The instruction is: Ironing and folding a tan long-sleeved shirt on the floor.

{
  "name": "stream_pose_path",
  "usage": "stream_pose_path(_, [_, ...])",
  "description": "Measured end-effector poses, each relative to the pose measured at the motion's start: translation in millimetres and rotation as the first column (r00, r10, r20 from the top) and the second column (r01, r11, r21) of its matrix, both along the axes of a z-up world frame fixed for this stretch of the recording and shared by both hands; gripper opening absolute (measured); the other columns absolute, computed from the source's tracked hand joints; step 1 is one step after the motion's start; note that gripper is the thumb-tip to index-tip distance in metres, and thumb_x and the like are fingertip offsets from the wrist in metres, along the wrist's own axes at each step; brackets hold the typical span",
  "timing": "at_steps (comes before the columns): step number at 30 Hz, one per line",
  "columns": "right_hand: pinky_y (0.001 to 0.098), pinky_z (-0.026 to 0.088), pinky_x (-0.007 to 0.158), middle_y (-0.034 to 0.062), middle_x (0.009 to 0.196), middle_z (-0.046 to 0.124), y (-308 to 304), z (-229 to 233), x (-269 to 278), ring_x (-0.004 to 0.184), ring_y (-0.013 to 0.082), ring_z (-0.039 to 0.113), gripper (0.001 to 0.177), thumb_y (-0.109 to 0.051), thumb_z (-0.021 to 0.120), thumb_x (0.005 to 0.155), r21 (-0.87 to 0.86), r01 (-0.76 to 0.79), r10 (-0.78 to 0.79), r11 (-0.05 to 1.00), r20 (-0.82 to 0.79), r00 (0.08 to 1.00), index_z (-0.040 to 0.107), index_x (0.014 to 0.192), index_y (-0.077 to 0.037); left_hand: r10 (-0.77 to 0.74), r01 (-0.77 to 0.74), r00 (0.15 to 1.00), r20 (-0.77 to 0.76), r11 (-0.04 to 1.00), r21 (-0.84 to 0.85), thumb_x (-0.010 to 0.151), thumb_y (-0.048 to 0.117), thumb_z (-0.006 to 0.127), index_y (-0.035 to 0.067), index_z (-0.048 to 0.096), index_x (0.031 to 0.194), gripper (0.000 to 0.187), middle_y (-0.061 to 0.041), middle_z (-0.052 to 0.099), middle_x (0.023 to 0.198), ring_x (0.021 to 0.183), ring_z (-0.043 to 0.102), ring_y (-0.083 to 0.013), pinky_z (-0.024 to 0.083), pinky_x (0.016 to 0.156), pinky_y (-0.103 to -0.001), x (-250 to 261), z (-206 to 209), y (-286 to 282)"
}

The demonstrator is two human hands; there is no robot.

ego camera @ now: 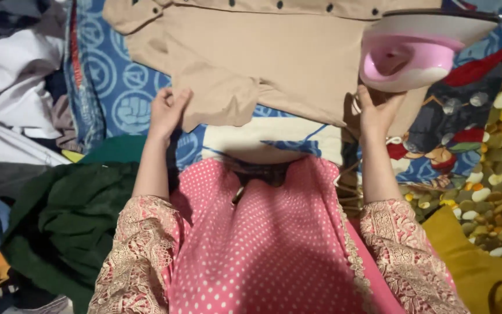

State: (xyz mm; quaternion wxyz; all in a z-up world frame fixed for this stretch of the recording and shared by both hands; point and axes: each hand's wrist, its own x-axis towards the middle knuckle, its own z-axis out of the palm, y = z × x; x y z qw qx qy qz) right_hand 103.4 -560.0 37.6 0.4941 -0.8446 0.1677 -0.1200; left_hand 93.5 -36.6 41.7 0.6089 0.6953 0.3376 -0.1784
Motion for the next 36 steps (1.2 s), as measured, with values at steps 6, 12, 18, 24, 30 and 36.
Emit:
stream_pose_path(6, [0.0311, 0.047, 0.068, 0.0058, 0.108, 0.054, 83.9, 52.5, -19.8, 0.083, 0.0152, 0.056, 0.031, -0.008, 0.072, 0.102, 0.314, 0.288, -0.274, 0.905, -0.088, 0.958, 0.049, 0.124, -0.005, -0.078, 0.074, 0.997, 0.003, 0.926, -0.370, 0.089, 0.010, 0.078, 0.001, 0.057, 0.125, 0.043, -0.012, 0.076, 0.113, 0.099, 0.075, -0.0133, 0.061, 0.087, -0.027, -25.5, 26.0, 9.2])
stream_pose_path(12, [0.0243, 0.056, 0.055, -0.0023, 0.100, 0.066, 198.8, 33.6, -33.1, 0.072, 0.0089, 0.068, 0.040, -0.021, 0.068, 0.093, 0.743, -0.087, 0.593, 0.664, -0.451, 0.667, 0.053, 0.127, -0.007, -0.046, 0.058, 0.998, 0.042, 0.941, -0.335, 0.093, 0.006, 0.075, 0.001, 0.055, 0.127, 0.040, -0.013, 0.077, 0.108, 0.092, 0.073, -0.0148, 0.059, 0.079, -0.028, -40.0, 20.8, 8.8])
stream_pose_path(18, [0.0250, 0.035, 0.045, 0.0006, 0.072, 0.051, 224.4, 4.4, -24.1, 0.057, 0.0101, 0.044, 0.026, -0.027, 0.076, 0.101, 0.783, -0.096, 0.658, 0.614, -0.442, 0.609, 0.063, 0.100, -0.004, -0.045, 0.048, 0.999, 0.017, 0.915, -0.402, 0.092, 0.007, 0.074, 0.001, 0.057, 0.122, 0.036, -0.010, 0.078, 0.102, 0.087, 0.074, -0.0140, 0.063, 0.072, -0.029, -47.4, 17.5, 13.9])
stream_pose_path(24, [0.0273, 0.055, 0.062, -0.0004, 0.081, 0.065, 200.4, -7.0, -32.0, 0.069, 0.0091, 0.061, 0.012, -0.012, 0.071, 0.091, 0.759, 0.135, 0.530, 0.637, -0.559, 0.638, 0.062, 0.095, -0.006, -0.463, 0.364, 0.879, -0.112, 0.805, -0.469, 0.084, 0.006, 0.078, -0.002, 0.063, 0.109, 0.030, -0.010, 0.075, 0.084, 0.075, 0.073, -0.0173, 0.058, 0.065, -0.030, -72.7, -15.0, 39.8])
stream_pose_path(30, [0.0259, 0.055, 0.082, -0.0011, 0.100, 0.072, 201.4, 29.1, -29.1, 0.089, 0.0074, 0.068, 0.029, -0.012, 0.070, 0.085, 0.900, 0.050, 0.752, 0.433, -0.392, 0.530, 0.064, 0.114, -0.011, -0.041, 0.064, 0.993, 0.113, 0.975, -0.214, 0.093, 0.035, 0.080, -0.001, 0.069, 0.121, 0.046, -0.003, 0.073, 0.103, 0.090, 0.063, -0.0095, 0.052, 0.079, -0.026, -15.0, 27.9, 14.0])
stream_pose_path(36, [0.0266, 0.040, 0.065, -0.0018, 0.098, 0.071, 236.0, 98.7, 25.4, 0.078, 0.0069, 0.057, 0.022, -0.019, 0.069, 0.097, 0.815, 0.021, 0.669, 0.579, -0.490, 0.559, 0.071, 0.115, -0.007, -0.040, 0.037, 0.991, 0.124, 0.999, 0.026, 0.087, 0.037, 0.081, -0.002, 0.068, 0.119, 0.051, 0.000, 0.074, 0.107, 0.100, 0.071, -0.0151, 0.056, 0.087, -0.028, 78.5, 27.7, -9.3])
